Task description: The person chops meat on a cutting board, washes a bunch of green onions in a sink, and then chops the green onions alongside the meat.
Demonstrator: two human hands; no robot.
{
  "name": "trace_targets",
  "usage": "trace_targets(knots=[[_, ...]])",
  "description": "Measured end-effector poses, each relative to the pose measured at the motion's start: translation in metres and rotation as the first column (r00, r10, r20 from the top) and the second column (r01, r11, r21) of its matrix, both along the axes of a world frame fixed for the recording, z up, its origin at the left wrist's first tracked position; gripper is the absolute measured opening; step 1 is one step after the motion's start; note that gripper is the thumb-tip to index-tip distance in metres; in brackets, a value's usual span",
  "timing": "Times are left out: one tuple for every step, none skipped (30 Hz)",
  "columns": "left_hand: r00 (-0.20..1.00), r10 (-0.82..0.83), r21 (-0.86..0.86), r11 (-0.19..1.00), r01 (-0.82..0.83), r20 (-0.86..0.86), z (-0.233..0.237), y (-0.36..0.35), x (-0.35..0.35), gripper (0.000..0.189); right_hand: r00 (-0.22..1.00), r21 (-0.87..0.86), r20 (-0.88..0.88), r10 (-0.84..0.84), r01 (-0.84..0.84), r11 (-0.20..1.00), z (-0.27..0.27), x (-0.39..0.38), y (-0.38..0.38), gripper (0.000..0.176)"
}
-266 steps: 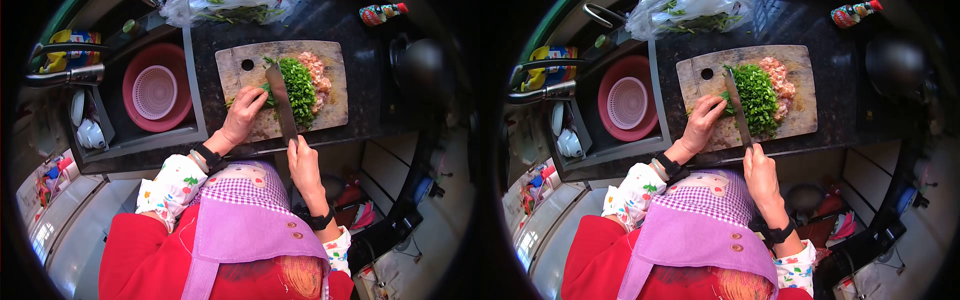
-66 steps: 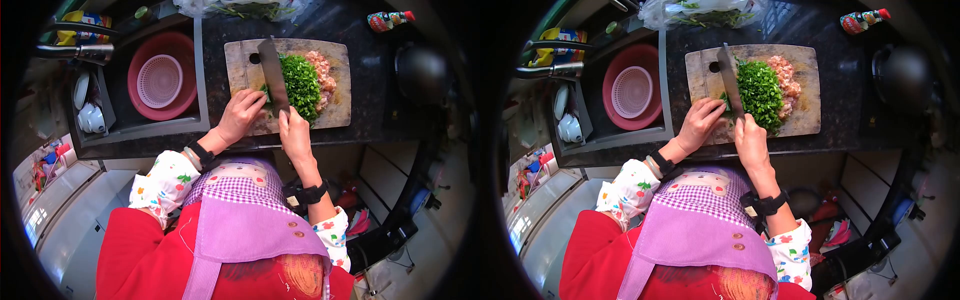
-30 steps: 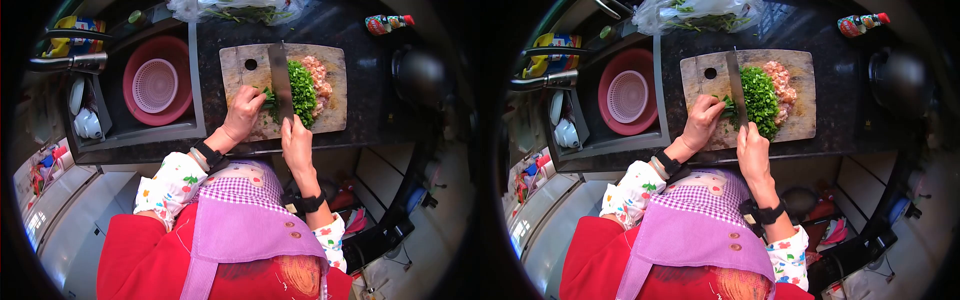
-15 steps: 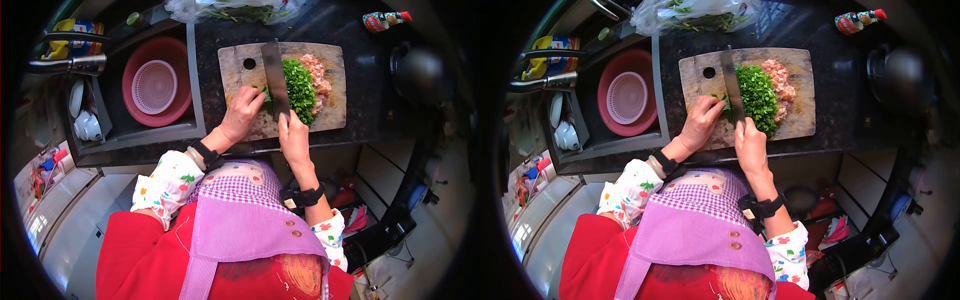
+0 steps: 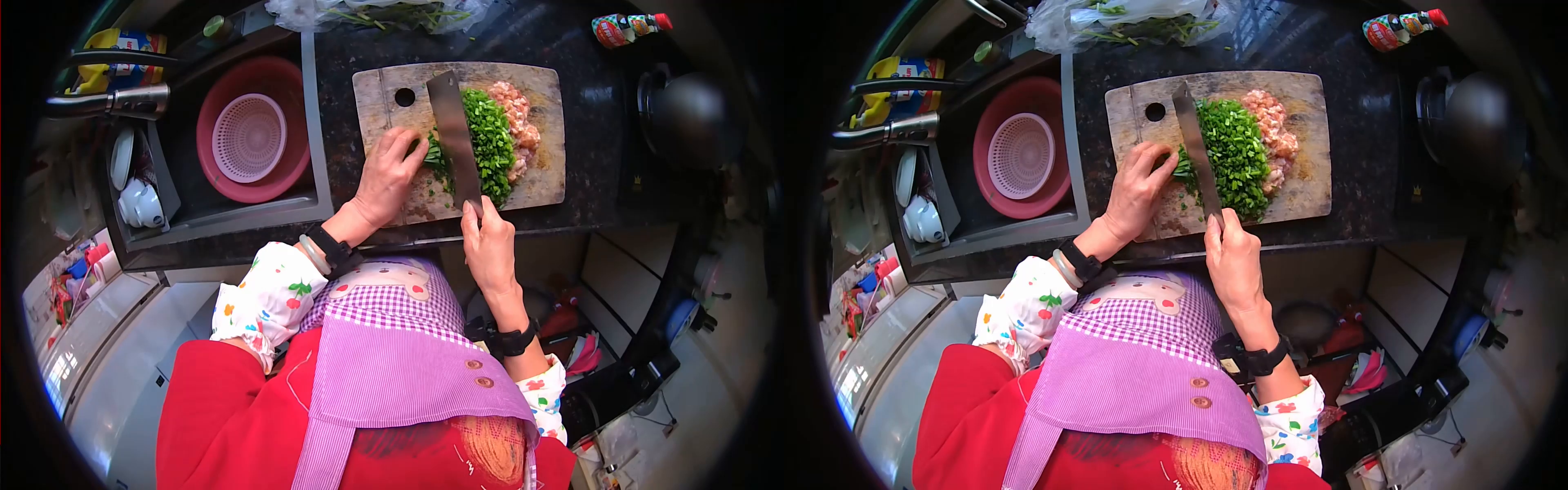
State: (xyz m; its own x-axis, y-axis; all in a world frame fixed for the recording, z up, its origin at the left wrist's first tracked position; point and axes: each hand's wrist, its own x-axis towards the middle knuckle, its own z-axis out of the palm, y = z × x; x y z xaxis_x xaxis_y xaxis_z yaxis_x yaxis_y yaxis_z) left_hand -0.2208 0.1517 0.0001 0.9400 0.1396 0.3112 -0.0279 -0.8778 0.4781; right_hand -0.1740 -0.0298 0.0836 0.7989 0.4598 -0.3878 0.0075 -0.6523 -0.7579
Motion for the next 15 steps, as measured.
trace_targets(knots=[[1.000, -0.007, 0.000, 1.000, 0.007, 0.010, 0.001, 0.001, 0.001, 0.041, 1.000, -0.008, 0.007, 0.004, -0.004, 1.000, 0.002, -0.001, 0.002, 0.012], [1.000, -0.006, 0.001, 1.000, 0.006, 0.008, 0.001, 0.002, 0.001, 0.041, 1.000, -0.005, 0.004, 0.008, -0.008, 1.000, 0.004, 0.000, 0.004, 0.012], [1.000, -0.010, -0.031, 0.999, 0.010, -0.002, 0.001, 0.003, 0.001, 0.039, 1.000, -0.004, 0.002, 0.010, -0.010, 1.000, 0.005, -0.001, 0.006, 0.012], [1.000, -0.014, -0.063, 0.998, 0.013, -0.010, 0.002, 0.003, 0.002, 0.038, 0.998, -0.006, 0.051, 0.037, -0.036, 0.999, 0.006, -0.001, 0.006, 0.012], [1.000, -0.014, -0.063, 0.998, 0.013, -0.010, 0.001, 0.002, 0.002, 0.038, 0.993, -0.009, 0.100, 0.062, -0.061, 0.998, 0.007, -0.001, 0.007, 0.012], [1.000, -0.008, -0.068, 0.998, 0.008, -0.007, 0.001, 0.001, 0.002, 0.038, 0.993, -0.009, 0.100, 0.062, -0.061, 0.998, 0.006, -0.001, 0.007, 0.012], [1.000, -0.003, -0.074, 0.997, 0.003, -0.004, 0.001, 0.000, 0.002, 0.038, 0.993, -0.036, 0.090, 0.076, -0.073, 0.997, 0.004, -0.001, 0.007, 0.012], [1.000, -0.004, -0.075, 0.997, 0.003, -0.005, 0.000, 0.000, 0.001, 0.038, 0.993, -0.063, 0.080, 0.090, -0.085, 0.994, 0.003, -0.001, 0.006, 0.013], [1.000, -0.001, -0.080, 0.997, 0.001, -0.005, -0.001, -0.001, 0.001, 0.039, 0.993, -0.064, 0.080, 0.090, -0.085, 0.994, 0.000, -0.001, 0.006, 0.013], [1.000, 0.001, -0.085, 0.996, -0.002, -0.006, -0.001, -0.001, 0.001, 0.040, 0.991, -0.082, 0.082, 0.104, -0.098, 0.992, -0.003, -0.002, 0.006, 0.012], [1.000, 0.002, -0.086, 0.996, -0.002, -0.006, -0.001, -0.001, 0.001, 0.040, 0.989, -0.101, 0.084, 0.120, -0.111, 0.989, -0.004, -0.002, 0.006, 0.012], [1.000, -0.009, -0.097, 0.995, 0.008, -0.004, -0.001, 0.000, 0.000, 0.040, 0.989, -0.103, 0.083, 0.122, -0.113, 0.988, -0.003, -0.003, 0.007, 0.012], [1.000, -0.018, -0.107, 0.994, 0.018, -0.003, -0.001, 0.000, 0.000, 0.039, 0.988, -0.122, 0.085, 0.127, -0.116, 0.986, -0.002, -0.003, 0.009, 0.011], [1.000, -0.015, -0.109, 0.994, 0.015, -0.004, 0.001, -0.001, -0.001, 0.039, 0.987, -0.141, 0.087, 0.133, -0.120, 0.983, -0.002, -0.003, 0.011, 0.011], [1.000, -0.010, -0.164, 0.986, 0.010, 0.000, 0.005, -0.001, -0.002, 0.038, 0.987, -0.142, 0.087, 0.135, -0.122, 0.982, -0.003, -0.004, 0.011, 0.011]])
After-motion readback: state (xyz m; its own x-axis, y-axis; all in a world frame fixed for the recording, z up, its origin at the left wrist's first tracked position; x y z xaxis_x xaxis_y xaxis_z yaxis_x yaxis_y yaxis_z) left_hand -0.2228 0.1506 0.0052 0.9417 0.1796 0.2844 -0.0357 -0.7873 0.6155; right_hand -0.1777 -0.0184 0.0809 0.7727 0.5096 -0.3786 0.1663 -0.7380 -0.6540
